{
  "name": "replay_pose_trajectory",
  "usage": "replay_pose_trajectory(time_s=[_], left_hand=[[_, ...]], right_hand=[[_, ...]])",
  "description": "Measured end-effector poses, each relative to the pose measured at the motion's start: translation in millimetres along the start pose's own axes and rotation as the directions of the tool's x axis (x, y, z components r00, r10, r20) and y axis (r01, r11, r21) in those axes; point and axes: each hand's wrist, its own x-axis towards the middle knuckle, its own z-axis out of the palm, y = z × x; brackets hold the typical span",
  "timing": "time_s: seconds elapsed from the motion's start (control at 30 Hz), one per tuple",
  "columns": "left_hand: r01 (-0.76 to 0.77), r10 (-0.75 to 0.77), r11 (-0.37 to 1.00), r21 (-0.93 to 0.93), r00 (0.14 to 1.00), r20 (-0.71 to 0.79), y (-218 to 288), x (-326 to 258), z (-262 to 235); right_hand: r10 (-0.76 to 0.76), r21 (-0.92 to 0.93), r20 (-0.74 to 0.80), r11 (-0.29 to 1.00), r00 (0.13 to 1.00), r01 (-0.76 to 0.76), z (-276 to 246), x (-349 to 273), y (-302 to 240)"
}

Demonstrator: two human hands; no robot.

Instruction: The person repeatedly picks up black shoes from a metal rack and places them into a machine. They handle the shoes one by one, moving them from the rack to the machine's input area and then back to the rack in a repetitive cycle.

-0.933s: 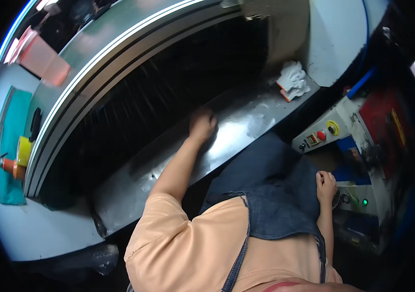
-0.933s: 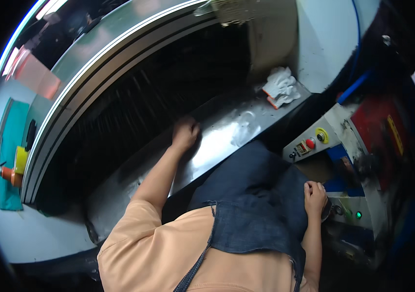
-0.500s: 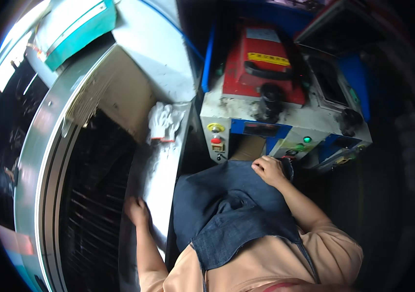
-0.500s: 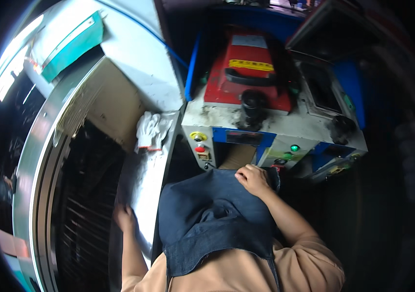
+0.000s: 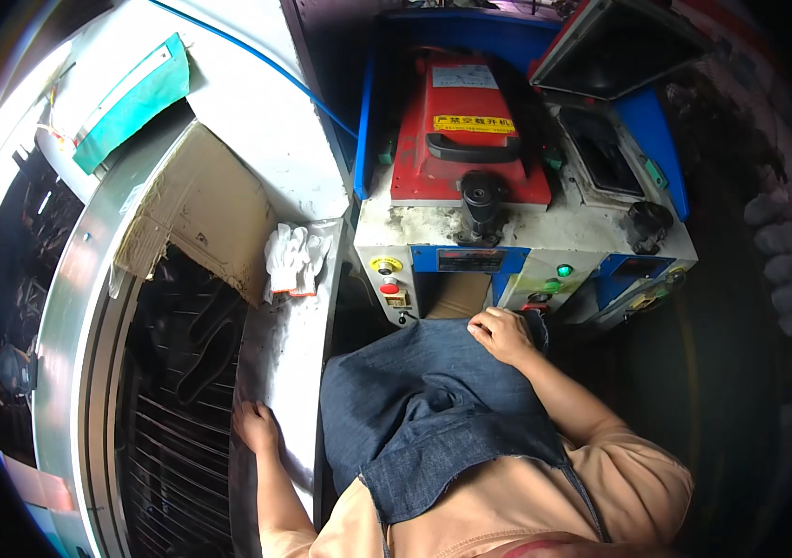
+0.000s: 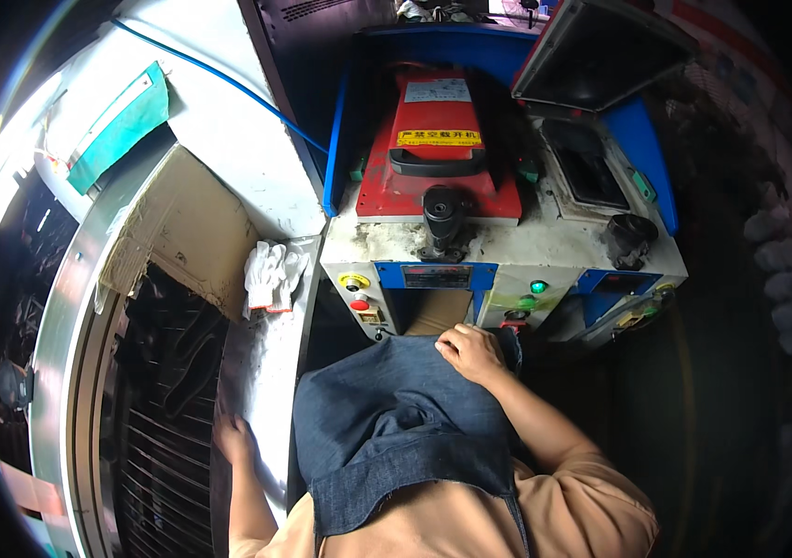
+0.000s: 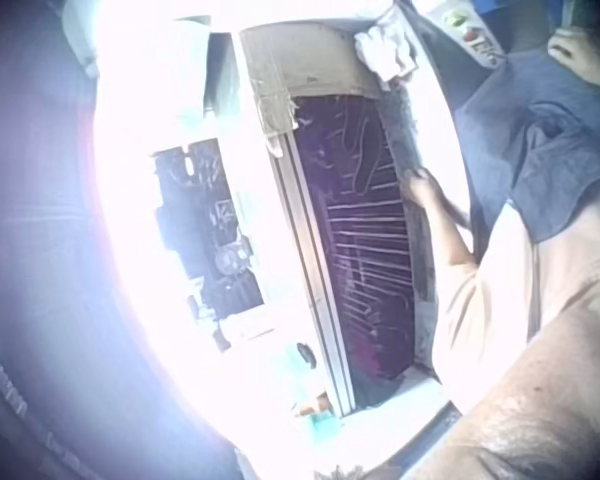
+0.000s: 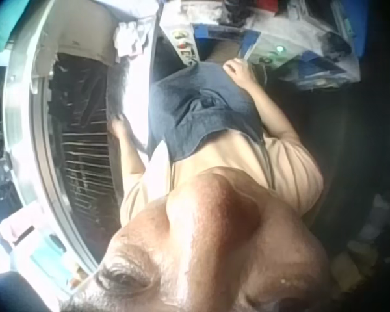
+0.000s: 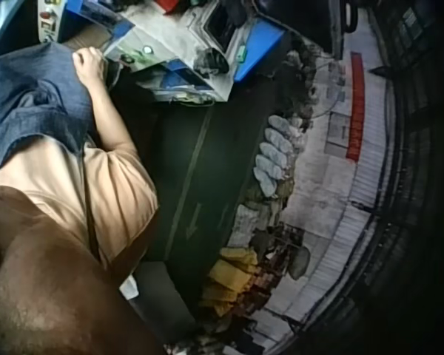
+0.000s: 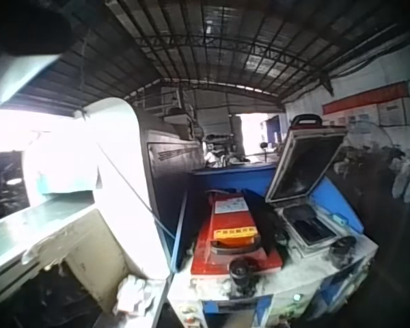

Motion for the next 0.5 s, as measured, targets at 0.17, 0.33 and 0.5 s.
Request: replay_pose_trajectory(time_s=[0.17,0.33,0.5], left_hand=[[0.003,-0.003,1.0,0.003,1.0,-0.006,-1.4,0.3,1.6],[-0.024,0.025,0.999,0.022,0.999,-0.026,-3.2,1.9,3.1],[-0.012,0.012,0.999,0.036,1.0,-0.018,-1.0,1.2,0.3]], right_hand=[[-0.01,0.013,-0.004,1.0,1.0,0.01,2.8,-0.2,1.4],[-0.01,0.003,0.017,1.0,1.0,0.01,2.0,0.6,-1.1],[-0.018,-0.015,0.014,1.0,1.0,0.019,4.5,0.5,0.0]])
